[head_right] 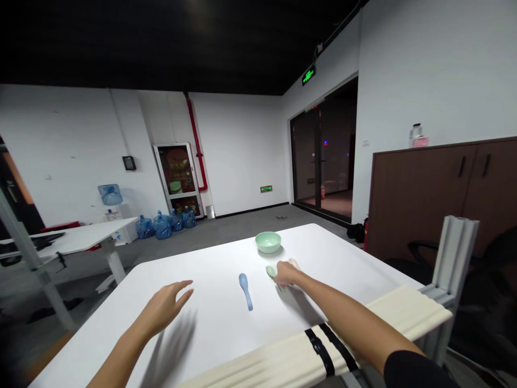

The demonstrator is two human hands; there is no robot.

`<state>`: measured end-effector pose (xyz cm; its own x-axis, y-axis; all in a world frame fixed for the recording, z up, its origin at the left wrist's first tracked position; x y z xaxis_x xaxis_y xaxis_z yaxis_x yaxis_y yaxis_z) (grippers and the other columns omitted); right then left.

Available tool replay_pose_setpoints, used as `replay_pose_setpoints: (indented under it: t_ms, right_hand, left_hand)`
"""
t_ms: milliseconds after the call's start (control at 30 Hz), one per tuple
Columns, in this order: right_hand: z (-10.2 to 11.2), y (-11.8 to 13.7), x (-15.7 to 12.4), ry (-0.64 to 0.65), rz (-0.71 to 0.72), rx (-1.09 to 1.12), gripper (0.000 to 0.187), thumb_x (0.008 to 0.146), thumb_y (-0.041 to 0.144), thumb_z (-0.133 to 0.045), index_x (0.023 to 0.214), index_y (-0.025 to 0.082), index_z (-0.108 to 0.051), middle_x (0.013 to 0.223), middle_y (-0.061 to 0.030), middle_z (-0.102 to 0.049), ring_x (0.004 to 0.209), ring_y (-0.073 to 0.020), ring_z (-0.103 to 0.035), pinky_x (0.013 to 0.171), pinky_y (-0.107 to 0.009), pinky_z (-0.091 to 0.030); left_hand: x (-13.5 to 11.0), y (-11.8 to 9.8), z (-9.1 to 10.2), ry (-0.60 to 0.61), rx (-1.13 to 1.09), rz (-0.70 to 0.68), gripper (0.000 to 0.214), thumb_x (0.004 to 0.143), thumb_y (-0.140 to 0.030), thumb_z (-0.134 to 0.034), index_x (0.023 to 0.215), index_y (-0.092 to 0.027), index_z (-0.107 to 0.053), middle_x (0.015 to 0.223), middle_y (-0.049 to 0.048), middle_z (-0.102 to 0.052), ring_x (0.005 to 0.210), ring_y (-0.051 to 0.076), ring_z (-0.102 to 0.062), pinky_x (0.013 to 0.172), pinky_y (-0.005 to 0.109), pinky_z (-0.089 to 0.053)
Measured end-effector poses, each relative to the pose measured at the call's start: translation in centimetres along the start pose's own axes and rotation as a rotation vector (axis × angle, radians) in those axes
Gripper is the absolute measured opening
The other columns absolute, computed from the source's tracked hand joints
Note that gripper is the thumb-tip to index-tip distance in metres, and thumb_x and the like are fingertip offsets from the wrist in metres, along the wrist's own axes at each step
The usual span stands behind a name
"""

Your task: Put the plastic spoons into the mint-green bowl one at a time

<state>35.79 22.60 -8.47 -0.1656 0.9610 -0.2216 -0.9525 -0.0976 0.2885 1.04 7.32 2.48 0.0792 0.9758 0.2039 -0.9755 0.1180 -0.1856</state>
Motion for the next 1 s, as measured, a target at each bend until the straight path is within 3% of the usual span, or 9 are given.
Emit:
replay_pose_setpoints:
  t_ms: [333,667,800,1000]
  right_hand:
    - [-0.6,0.1,-0.4,0.048,0.001,-0.005,0.024,0.07,0.034,-0.069,0.067,0.012,-0.063,0.063,-0.0072,-0.066,0.056,-0.0184,-0.062,0.057,-0.029,-0.049]
    - [-0.1,0.8,-1.4,0.003,0.023,-0.105,0.025,0.076,0.039,-0.062,0.071,0.014,-0.064,0.073,-0.0115,-0.069,0.07,-0.0228,-0.066,0.062,-0.028,-0.046]
    - [1.8,1.3,-1.9,-0.124,0.034,-0.106,0.038,0.079,0.05,-0.059,0.084,0.013,-0.066,0.09,-0.0154,-0.07,0.091,-0.027,-0.065,0.069,-0.029,-0.045]
    - [7.2,0.6,-2.5,-0.297,0.009,-0.056,0.051,0.086,0.061,-0.047,0.094,0.016,-0.069,0.099,-0.0149,-0.07,0.091,-0.0263,-0.066,0.071,-0.029,-0.043]
  left_hand:
    - [-0.1,-0.1,0.2,-0.009,-0.006,0.001,0.052,0.092,-0.051,-0.034,0.127,-0.022,-0.061,0.132,0.0067,-0.063,0.122,0.027,-0.057,0.099,0.038,-0.045]
    - [0.1,0.2,0.0,-0.006,-0.009,0.002,0.054,0.092,-0.052,-0.033,0.127,-0.021,-0.06,0.132,0.0072,-0.063,0.123,0.027,-0.057,0.099,0.039,-0.045]
    - [0.0,0.2,0.1,-0.016,-0.013,0.005,0.053,0.092,-0.051,-0.034,0.127,-0.022,-0.061,0.132,0.0068,-0.063,0.123,0.027,-0.057,0.099,0.039,-0.045]
    - [-0.1,0.1,0.2,0.004,-0.001,0.018,0.052,0.092,-0.049,-0.033,0.127,-0.022,-0.06,0.132,0.0071,-0.062,0.124,0.027,-0.056,0.1,0.04,-0.044]
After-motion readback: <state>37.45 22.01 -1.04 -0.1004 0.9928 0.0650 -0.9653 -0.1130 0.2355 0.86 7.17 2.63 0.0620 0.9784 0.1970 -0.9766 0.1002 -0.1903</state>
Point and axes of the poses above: each hand's wrist, its own x-axis towards the middle knuckle, its own z-axis out of the back of the hand, y = z × x, the point moved 8 cm from there along x, towards the middle knuckle
